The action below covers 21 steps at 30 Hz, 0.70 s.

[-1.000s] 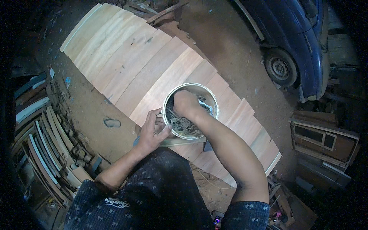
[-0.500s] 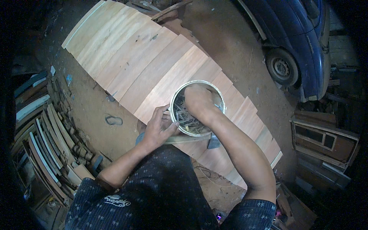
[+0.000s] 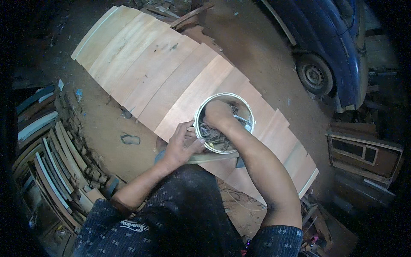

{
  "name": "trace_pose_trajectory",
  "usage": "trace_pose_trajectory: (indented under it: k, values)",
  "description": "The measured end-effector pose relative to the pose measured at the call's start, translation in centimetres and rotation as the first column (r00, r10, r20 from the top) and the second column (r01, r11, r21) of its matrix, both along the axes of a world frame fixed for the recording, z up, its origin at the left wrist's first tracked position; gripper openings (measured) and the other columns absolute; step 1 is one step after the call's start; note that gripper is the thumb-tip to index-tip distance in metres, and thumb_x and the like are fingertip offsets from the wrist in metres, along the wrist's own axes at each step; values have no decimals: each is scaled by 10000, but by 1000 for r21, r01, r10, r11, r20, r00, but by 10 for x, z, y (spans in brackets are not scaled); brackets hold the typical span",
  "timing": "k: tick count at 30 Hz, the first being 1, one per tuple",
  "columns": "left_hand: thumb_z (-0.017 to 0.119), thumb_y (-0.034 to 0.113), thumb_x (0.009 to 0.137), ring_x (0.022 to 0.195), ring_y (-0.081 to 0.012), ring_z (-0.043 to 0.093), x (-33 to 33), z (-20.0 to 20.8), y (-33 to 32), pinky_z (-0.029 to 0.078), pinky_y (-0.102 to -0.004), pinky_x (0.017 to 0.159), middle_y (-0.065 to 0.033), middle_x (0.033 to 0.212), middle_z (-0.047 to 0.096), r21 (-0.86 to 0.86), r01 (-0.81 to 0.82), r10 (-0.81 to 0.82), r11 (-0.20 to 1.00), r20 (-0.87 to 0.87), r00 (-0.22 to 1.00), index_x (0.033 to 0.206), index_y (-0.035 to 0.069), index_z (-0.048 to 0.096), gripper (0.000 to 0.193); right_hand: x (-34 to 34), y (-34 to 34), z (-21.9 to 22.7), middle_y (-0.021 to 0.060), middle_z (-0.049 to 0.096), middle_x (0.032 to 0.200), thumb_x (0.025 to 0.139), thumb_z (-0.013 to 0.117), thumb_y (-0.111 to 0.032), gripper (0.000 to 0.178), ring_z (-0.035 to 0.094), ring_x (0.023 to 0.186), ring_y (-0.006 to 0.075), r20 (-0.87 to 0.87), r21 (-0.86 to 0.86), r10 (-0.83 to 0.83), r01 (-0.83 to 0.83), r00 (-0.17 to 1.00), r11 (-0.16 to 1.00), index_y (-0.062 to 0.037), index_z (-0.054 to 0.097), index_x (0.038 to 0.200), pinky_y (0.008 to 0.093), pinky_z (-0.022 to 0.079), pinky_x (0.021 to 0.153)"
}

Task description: The person arranges several wooden planks side-by-side on a workbench to form a flat surface. They then retrieve a bucket of nails and repeatedly pick up handfuls of nails, dropping them onto the assembled planks.

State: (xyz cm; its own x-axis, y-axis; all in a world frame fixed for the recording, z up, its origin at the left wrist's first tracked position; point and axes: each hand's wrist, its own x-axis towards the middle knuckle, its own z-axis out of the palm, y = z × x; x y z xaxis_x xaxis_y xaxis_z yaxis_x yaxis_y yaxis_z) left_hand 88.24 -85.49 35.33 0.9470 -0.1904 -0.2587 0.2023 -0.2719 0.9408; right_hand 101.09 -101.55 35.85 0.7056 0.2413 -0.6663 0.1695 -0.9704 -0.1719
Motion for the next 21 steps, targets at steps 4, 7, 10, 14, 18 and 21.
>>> trace_pose_trajectory:
  k: [4,7,10,14,18,21]
  values:
    - [756,249,919,1002,-256,694,-1,4,14,554,-386,889,-168,1143,660,59,38,-42,998,63,997,1334,0,561,522,-1,-7,-24,247,725,1066,788,745,-176,250,711,1032,379,-4,-16,-66,65,998,998,-8,775,971,460,570,911]
    - [750,209,919,994,-265,697,10,21,36,562,-379,871,-166,1131,667,193,6,-60,981,274,960,1267,-5,598,436,4,-12,-30,252,715,1107,802,747,-176,271,700,1071,374,-53,-13,2,-3,999,1000,-2,767,1009,458,563,938]
    - [773,147,873,1047,-318,677,30,68,52,538,-408,911,-192,1139,673,160,-110,-3,981,579,816,1245,10,632,421,2,-9,-17,254,710,1122,809,763,-198,293,690,1092,374,-25,45,-10,11,1000,999,2,760,1024,456,557,952]
    - [734,172,869,1311,-326,508,56,135,90,473,-461,1040,-190,1451,456,-75,-295,185,953,912,367,1490,50,352,739,1,-27,2,242,729,1008,781,795,-259,318,716,968,366,28,212,-61,54,998,976,-4,764,967,437,563,918]
    - [572,338,980,1251,-289,539,74,230,119,505,-450,1005,-189,1400,496,-306,-390,305,868,950,-67,1465,48,340,611,-6,-40,57,194,754,928,806,779,-196,267,736,856,272,2,506,-244,209,970,837,24,758,958,369,582,848]
    - [579,240,996,1113,-250,615,77,198,100,521,-398,950,-156,1226,619,-145,-388,303,910,872,384,1326,24,512,400,-28,-70,44,124,752,930,839,744,-98,193,714,838,184,-236,801,-426,423,874,424,52,753,960,319,581,797]
